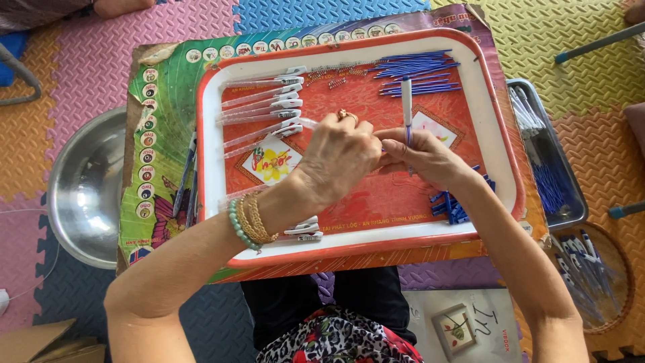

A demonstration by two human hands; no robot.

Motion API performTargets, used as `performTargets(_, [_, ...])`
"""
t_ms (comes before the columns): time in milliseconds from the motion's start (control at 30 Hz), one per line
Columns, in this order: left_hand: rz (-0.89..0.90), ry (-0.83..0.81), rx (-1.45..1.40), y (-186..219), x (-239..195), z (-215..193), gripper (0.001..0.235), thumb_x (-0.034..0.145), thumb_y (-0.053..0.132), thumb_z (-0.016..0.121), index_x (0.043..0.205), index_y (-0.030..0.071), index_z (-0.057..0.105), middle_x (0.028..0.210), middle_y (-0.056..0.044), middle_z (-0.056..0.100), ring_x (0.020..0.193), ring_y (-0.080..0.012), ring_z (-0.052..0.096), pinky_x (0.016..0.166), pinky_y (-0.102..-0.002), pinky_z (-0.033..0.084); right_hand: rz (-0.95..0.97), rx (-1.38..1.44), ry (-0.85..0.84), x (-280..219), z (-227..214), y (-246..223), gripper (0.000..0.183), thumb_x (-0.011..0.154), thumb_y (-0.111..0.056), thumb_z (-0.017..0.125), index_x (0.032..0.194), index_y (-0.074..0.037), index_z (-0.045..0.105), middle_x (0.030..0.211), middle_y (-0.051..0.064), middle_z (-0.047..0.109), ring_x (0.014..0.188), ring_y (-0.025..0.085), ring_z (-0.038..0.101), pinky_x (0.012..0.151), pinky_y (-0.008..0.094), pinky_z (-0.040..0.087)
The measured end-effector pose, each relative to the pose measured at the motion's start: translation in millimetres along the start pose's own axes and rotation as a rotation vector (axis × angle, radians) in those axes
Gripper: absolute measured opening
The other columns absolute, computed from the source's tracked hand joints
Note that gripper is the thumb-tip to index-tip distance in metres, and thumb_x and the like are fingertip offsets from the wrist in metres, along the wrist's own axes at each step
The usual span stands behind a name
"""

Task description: The person assembles pens by inserting blue ink cartridges into clear plastic pen bodies. They pick up a pen body and a cartridge, insert the cartridge, and place the assembled pen on a tray. This process is repeated continuously.

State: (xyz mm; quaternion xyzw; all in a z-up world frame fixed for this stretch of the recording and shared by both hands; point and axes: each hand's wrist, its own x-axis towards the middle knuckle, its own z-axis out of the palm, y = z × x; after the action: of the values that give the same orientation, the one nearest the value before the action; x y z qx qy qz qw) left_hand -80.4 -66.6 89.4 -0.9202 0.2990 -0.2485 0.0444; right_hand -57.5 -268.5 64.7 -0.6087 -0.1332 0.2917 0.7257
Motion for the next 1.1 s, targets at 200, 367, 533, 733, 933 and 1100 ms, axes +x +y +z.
performTargets(200, [-0.035, 0.018, 0.039, -42.8, -11.8, -21.4, 0.01, 0.089, 0.017, 0.078, 0.084, 0.024, 0.082, 0.083, -0.001, 0.075, 0.079, -0.0229, 0.074, 0.071, -0.04, 0.056, -0.079, -0.163, 0.056, 11.8, -61.3, 23.3, 0.023, 0.107, 0.003, 0.067, 0.128, 0.01, 0.074, 0.1, 0.021, 0.083, 0.093, 0.028, 0.084, 0.083, 0.037, 0.07])
performTargets(367, [-0.11, -0.068, 0.088, -78.4, -19.0, -3.0, 0.015, 0.085, 0.007, 0.08, 0.084, 0.022, 0.08, 0.084, -0.002, 0.074, 0.078, -0.0232, 0.074, 0.069, -0.04, 0.058, -0.163, -0.527, 0.211, 10.8, -84.8, 17.9, 0.021, 0.107, -0.001, 0.075, 0.126, 0.009, 0.078, 0.09, 0.021, 0.08, 0.083, 0.025, 0.08, 0.077, 0.032, 0.066])
performTargets(533, [-0.314, -0.264, -0.039, -83.5, -11.6, 14.1, 0.016, 0.093, 0.003, 0.08, 0.094, 0.019, 0.077, 0.097, -0.004, 0.074, 0.088, -0.0214, 0.076, 0.07, -0.038, 0.063, -0.26, -1.079, 0.341, 10.8, -108.2, 21.3, 0.013, 0.112, -0.025, 0.084, 0.106, -0.015, 0.089, 0.089, 0.002, 0.078, 0.076, 0.017, 0.072, 0.07, 0.03, 0.054])
performTargets(733, [-0.333, -0.348, -0.496, -60.4, -10.6, 79.4, 0.019, 0.097, 0.018, 0.084, 0.115, 0.023, 0.081, 0.109, -0.002, 0.074, 0.105, -0.0268, 0.078, 0.089, -0.046, 0.068, -0.318, -0.994, 0.26, 11.2, -86.6, 9.0, 0.01, 0.11, -0.013, 0.083, 0.105, -0.007, 0.089, 0.089, 0.011, 0.076, 0.072, 0.022, 0.066, 0.066, 0.034, 0.051])
performTargets(933, [-0.359, -0.318, -0.404, -80.2, -2.1, 151.1, 0.01, 0.096, 0.022, 0.085, 0.104, 0.027, 0.081, 0.096, 0.001, 0.074, 0.096, -0.0248, 0.078, 0.084, -0.046, 0.069, -0.364, -1.224, 0.311, 14.1, -150.0, 28.4, 0.013, 0.108, -0.014, 0.085, 0.122, -0.012, 0.087, 0.102, 0.011, 0.08, 0.093, 0.029, 0.075, 0.081, 0.04, 0.056])
performTargets(1100, [-0.302, -0.286, -0.516, -94.0, 0.2, 118.5, 0.029, 0.111, 0.036, 0.074, 0.136, 0.023, 0.067, 0.122, -0.008, 0.068, 0.113, -0.0282, 0.075, 0.094, -0.048, 0.068, -0.335, -1.502, 0.465, 18.0, -178.2, 37.3, 0.051, 0.103, -0.003, 0.08, 0.149, -0.025, 0.078, 0.144, 0.013, 0.071, 0.128, 0.041, 0.071, 0.102, 0.055, 0.061])
